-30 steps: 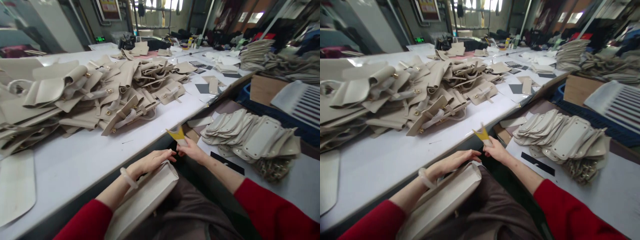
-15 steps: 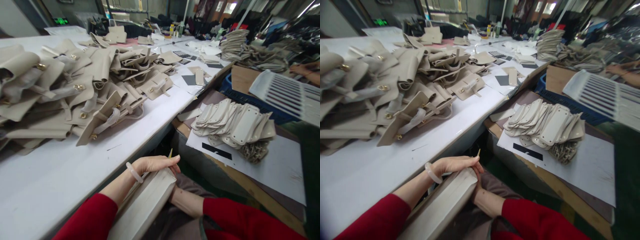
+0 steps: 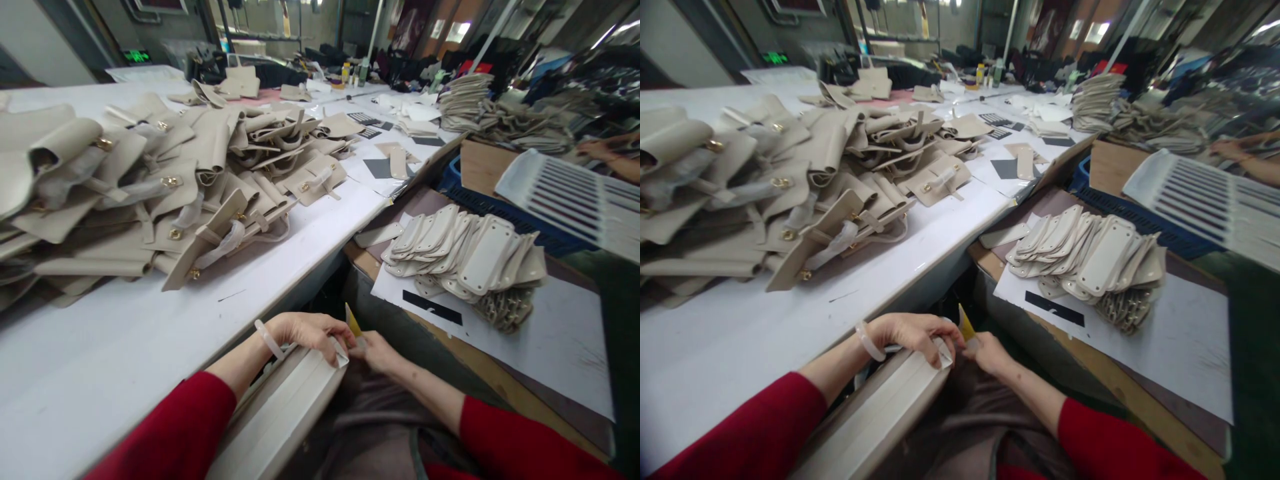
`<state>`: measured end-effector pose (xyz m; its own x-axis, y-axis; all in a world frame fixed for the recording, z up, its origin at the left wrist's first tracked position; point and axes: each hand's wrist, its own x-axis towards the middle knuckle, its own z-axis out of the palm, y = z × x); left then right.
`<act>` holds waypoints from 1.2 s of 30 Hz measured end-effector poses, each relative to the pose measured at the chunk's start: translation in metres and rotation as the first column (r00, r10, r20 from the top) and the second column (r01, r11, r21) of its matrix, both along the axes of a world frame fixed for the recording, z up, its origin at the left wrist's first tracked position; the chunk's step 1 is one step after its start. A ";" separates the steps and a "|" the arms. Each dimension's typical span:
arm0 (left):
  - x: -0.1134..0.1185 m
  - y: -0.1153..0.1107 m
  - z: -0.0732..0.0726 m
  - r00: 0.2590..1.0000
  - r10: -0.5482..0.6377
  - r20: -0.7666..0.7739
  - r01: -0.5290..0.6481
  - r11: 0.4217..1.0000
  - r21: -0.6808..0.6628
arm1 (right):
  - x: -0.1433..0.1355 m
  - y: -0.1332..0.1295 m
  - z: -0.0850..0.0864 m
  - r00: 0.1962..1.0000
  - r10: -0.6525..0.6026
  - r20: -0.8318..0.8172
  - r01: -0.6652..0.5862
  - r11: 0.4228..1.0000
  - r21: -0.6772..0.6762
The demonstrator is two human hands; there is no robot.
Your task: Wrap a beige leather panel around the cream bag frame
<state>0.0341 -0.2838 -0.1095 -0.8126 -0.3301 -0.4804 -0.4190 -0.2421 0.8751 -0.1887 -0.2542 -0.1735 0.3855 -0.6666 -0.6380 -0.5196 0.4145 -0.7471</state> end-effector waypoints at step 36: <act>0.007 -0.002 -0.012 0.997 0.056 0.046 -0.052 0.996 -0.073 | 0.012 0.048 0.070 0.992 0.115 0.046 -0.124 0.903 0.412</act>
